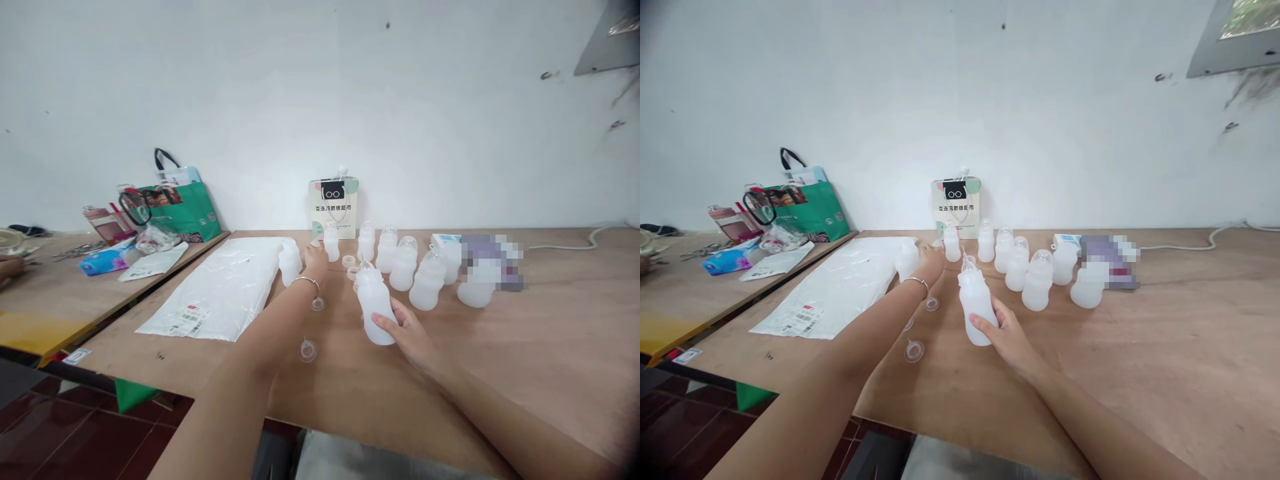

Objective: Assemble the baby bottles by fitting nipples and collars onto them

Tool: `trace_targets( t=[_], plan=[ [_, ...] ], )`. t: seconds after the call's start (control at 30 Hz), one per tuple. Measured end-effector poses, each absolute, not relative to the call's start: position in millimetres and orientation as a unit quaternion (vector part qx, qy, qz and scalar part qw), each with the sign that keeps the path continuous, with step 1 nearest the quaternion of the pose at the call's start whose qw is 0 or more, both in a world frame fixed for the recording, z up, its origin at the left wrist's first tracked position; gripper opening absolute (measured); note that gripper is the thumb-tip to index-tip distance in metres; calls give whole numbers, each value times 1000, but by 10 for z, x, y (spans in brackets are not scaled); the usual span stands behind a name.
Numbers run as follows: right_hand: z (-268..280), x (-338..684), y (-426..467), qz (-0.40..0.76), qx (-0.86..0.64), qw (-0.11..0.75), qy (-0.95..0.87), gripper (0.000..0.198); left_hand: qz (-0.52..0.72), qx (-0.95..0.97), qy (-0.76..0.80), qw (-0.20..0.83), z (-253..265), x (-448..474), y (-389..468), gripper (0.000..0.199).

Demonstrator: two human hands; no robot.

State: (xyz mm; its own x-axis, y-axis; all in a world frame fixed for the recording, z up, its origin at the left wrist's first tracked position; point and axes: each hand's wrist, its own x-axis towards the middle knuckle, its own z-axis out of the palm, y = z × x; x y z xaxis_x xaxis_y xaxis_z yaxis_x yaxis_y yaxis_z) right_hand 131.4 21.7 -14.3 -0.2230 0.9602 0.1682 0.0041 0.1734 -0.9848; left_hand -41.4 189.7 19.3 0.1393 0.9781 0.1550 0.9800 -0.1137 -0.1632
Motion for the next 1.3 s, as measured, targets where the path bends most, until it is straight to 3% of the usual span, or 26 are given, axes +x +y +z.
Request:
trace_targets(
  t=[0.23,0.43,0.5,0.57,0.67,0.73,1.07,1.3],
  plan=[
    [-135,1290,210,502,-395,459,-618,46,-32,-731,-672,114,197,-413,1835,33],
    [-151,1298,202,488,-401,450,-631,46,-181,-752,-622,123,552,-486,1316,44],
    [-172,1300,212,484,-400,448,-637,47,-356,-743,-566,5,650,-543,1138,41],
    [-196,1298,227,473,-398,448,-646,47,-501,-693,-476,-207,680,-580,996,33],
    [-222,1293,247,454,-397,448,-660,47,-591,-551,-331,-486,608,-560,845,24],
    [-229,1294,252,447,-393,444,-669,48,-612,-492,-268,-559,528,-508,773,22],
    [-235,1315,256,413,-406,446,-682,47,-525,-653,-237,-492,402,-445,534,55],
    [-223,1287,170,365,-409,426,-719,43,-520,-711,-315,-352,337,-442,487,27]
  ],
)
